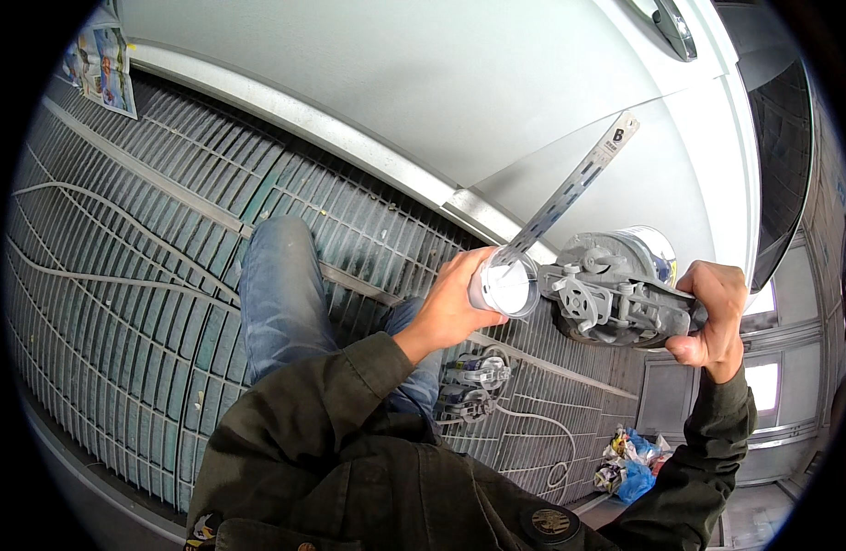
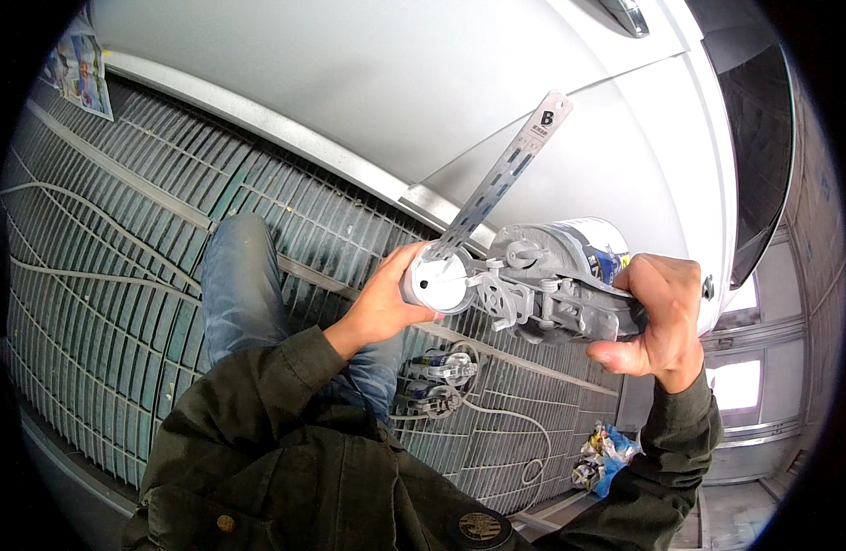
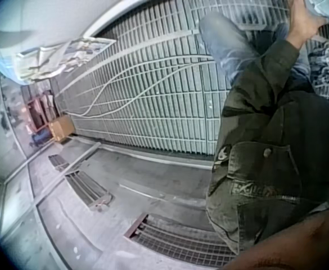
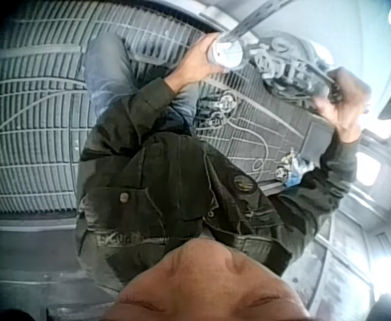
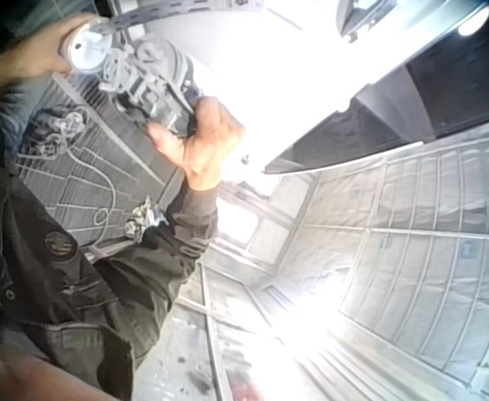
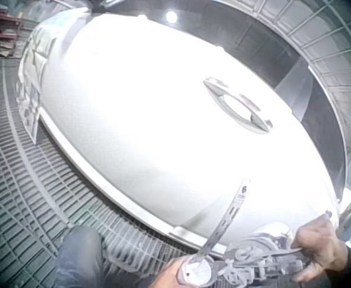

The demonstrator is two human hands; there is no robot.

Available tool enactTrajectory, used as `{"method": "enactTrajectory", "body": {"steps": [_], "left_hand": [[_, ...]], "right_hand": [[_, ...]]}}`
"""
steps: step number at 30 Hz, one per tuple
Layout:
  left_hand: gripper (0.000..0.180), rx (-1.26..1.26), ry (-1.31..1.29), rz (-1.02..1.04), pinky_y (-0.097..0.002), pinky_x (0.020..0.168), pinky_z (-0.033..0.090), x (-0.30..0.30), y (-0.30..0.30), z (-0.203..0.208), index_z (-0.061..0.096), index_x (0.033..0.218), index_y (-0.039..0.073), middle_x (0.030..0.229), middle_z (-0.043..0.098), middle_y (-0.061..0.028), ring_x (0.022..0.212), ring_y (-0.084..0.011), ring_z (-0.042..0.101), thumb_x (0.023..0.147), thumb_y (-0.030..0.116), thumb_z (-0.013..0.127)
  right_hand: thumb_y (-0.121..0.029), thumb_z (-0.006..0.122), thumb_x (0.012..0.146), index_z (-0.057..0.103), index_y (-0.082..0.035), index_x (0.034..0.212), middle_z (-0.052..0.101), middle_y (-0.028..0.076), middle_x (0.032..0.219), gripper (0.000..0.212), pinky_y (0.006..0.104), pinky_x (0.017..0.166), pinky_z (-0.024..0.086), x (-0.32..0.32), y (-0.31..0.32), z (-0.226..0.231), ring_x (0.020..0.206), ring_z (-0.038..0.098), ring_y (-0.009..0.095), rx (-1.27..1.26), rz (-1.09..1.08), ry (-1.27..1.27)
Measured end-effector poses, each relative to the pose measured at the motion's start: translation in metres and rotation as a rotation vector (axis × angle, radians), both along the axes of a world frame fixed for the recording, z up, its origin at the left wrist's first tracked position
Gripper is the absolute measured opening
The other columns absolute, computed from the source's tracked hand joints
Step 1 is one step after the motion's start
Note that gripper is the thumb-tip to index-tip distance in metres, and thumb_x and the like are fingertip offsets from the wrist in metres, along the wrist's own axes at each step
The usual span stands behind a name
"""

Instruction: The person sits on a metal grate floor and applies a white filler paste to the side of a white car using a metal spreader. They repeatedly dip the spreader into a small cup, apply the paste to the car's surface, and smooth it out.

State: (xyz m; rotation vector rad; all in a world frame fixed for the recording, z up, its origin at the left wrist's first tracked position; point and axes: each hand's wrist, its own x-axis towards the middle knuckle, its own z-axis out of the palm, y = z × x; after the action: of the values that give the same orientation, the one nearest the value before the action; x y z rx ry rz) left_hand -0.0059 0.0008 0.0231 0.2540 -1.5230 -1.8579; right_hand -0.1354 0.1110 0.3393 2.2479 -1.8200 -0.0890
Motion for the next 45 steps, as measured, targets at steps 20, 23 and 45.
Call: {"method": "enactTrajectory", "body": {"steps": [20, 23, 45], "left_hand": [[0.087, -0.003, 0.044, -0.018, -0.0393, 0.107, 0.036, 0.0, 0.001, -0.005, 0.045, 0.138, 0.004, 0.13, 0.051, -0.0129, 0.125, -0.0296, 0.046, 0.061, 0.006, 0.087], [0.087, -0.02, 0.033, -0.036, -0.0354, 0.107, 0.038, -0.001, 0.001, -0.005, 0.043, 0.139, 0.0, 0.131, 0.05, -0.0119, 0.125, -0.0237, 0.048, 0.063, 0.001, 0.086], [0.097, 0.045, 0.054, -0.16, -0.0336, 0.107, 0.04, 0.002, 0.0, -0.014, 0.034, 0.145, 0.0, 0.137, 0.049, -0.0105, 0.128, -0.019, 0.047, 0.064, 0.004, 0.087]], "right_hand": [[-0.078, 0.058, 0.073, 0.046, -0.002, 0.061, 0.04, 0.007, 0.052, 0.078, 0.032, 0.042, 0.033, -0.003, 0.003, -0.003, 0.041, 0.044, 0.022, -0.012, -0.007, -0.034], [-0.078, 0.058, 0.074, 0.047, -0.001, 0.061, 0.042, 0.007, 0.052, 0.078, 0.0319, 0.042, 0.034, -0.004, 0.005, -0.003, 0.041, 0.045, 0.022, -0.018, -0.018, -0.044], [-0.077, 0.058, 0.075, 0.047, -0.001, 0.061, 0.044, 0.008, 0.053, 0.078, 0.0324, 0.041, 0.034, -0.011, 0.01, -0.008, 0.041, 0.046, 0.024, -0.004, -0.039, -0.121]]}}
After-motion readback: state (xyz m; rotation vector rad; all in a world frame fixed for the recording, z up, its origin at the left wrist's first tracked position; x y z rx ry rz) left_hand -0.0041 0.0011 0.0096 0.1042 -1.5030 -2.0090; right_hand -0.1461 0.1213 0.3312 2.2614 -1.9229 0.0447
